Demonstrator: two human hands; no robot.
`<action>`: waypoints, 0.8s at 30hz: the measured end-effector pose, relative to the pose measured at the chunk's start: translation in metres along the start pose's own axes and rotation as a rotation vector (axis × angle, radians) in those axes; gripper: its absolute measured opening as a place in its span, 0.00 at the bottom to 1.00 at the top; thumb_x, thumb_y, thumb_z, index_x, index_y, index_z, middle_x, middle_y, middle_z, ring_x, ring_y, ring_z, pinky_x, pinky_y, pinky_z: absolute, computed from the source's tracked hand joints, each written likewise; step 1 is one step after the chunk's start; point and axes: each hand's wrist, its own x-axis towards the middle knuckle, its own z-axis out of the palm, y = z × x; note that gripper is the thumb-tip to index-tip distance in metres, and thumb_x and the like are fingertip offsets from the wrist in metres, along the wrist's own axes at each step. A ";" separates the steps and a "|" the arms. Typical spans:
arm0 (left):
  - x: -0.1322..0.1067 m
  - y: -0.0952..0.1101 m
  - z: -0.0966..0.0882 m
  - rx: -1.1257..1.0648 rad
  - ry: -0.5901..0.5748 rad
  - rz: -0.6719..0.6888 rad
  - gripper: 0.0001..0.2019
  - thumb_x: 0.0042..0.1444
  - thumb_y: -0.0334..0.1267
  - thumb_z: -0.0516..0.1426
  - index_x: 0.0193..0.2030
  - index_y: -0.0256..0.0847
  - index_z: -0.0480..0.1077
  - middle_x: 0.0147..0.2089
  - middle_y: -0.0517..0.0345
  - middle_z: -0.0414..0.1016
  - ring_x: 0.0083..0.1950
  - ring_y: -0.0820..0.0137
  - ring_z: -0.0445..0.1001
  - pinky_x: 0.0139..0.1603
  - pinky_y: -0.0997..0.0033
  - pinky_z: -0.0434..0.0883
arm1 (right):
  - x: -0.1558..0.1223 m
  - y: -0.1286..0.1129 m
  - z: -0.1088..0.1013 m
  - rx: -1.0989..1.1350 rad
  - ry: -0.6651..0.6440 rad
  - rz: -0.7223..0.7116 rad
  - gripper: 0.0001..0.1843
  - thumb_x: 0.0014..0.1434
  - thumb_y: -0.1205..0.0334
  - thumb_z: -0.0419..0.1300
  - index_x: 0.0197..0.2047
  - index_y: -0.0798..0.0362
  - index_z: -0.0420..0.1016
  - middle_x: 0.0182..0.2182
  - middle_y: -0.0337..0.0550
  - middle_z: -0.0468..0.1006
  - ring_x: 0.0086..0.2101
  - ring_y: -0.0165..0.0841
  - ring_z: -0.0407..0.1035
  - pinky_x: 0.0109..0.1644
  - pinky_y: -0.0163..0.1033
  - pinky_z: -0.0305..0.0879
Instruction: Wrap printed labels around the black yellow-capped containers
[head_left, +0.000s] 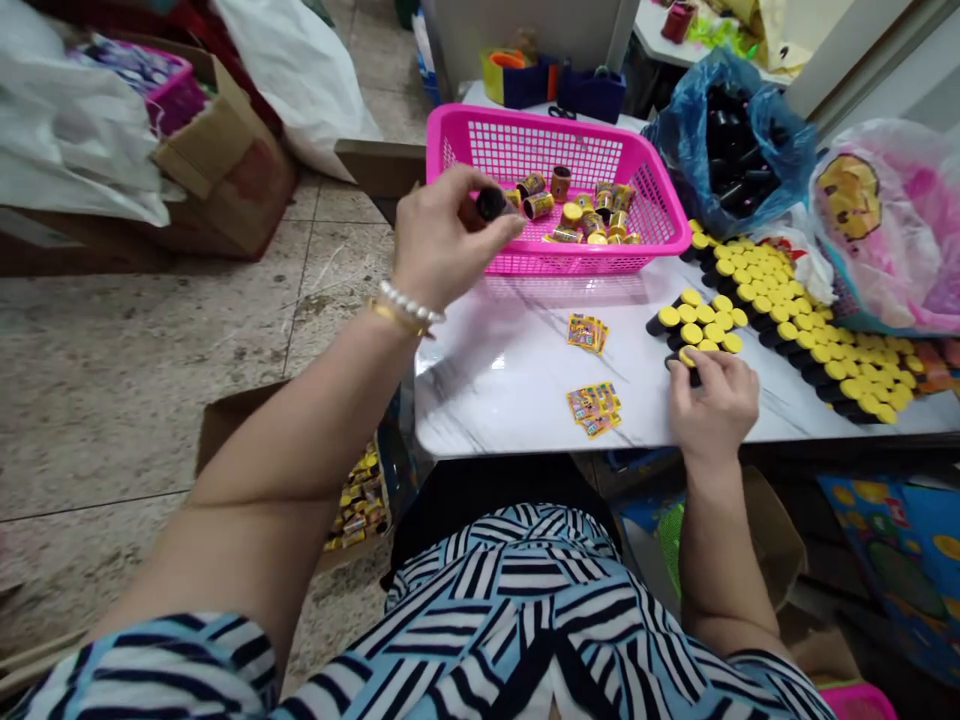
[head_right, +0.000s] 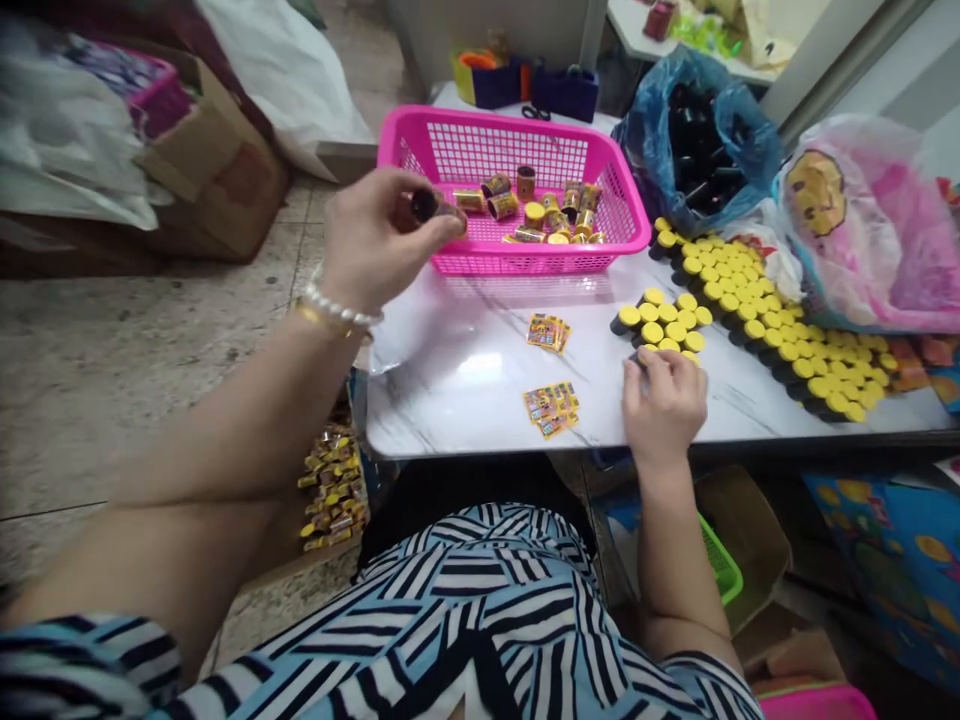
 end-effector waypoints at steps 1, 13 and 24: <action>0.012 -0.013 0.002 0.085 -0.012 -0.036 0.31 0.58 0.58 0.68 0.51 0.28 0.75 0.38 0.54 0.80 0.41 0.69 0.74 0.55 0.51 0.74 | 0.002 0.009 0.002 -0.094 -0.005 -0.002 0.13 0.65 0.56 0.65 0.50 0.52 0.84 0.47 0.56 0.80 0.50 0.49 0.71 0.57 0.58 0.70; -0.079 0.052 0.087 0.111 -0.429 0.175 0.10 0.64 0.39 0.62 0.46 0.38 0.83 0.42 0.48 0.78 0.45 0.60 0.76 0.50 0.59 0.72 | 0.002 0.014 0.017 -0.194 -0.090 -0.085 0.08 0.63 0.62 0.61 0.45 0.52 0.76 0.46 0.55 0.78 0.48 0.49 0.65 0.57 0.56 0.63; -0.073 0.044 0.095 0.128 -0.451 -0.001 0.06 0.61 0.34 0.62 0.41 0.34 0.80 0.45 0.47 0.77 0.45 0.62 0.75 0.47 0.63 0.71 | -0.004 -0.021 0.026 0.139 -0.116 -0.110 0.06 0.65 0.61 0.62 0.45 0.51 0.73 0.44 0.51 0.77 0.48 0.43 0.73 0.54 0.47 0.71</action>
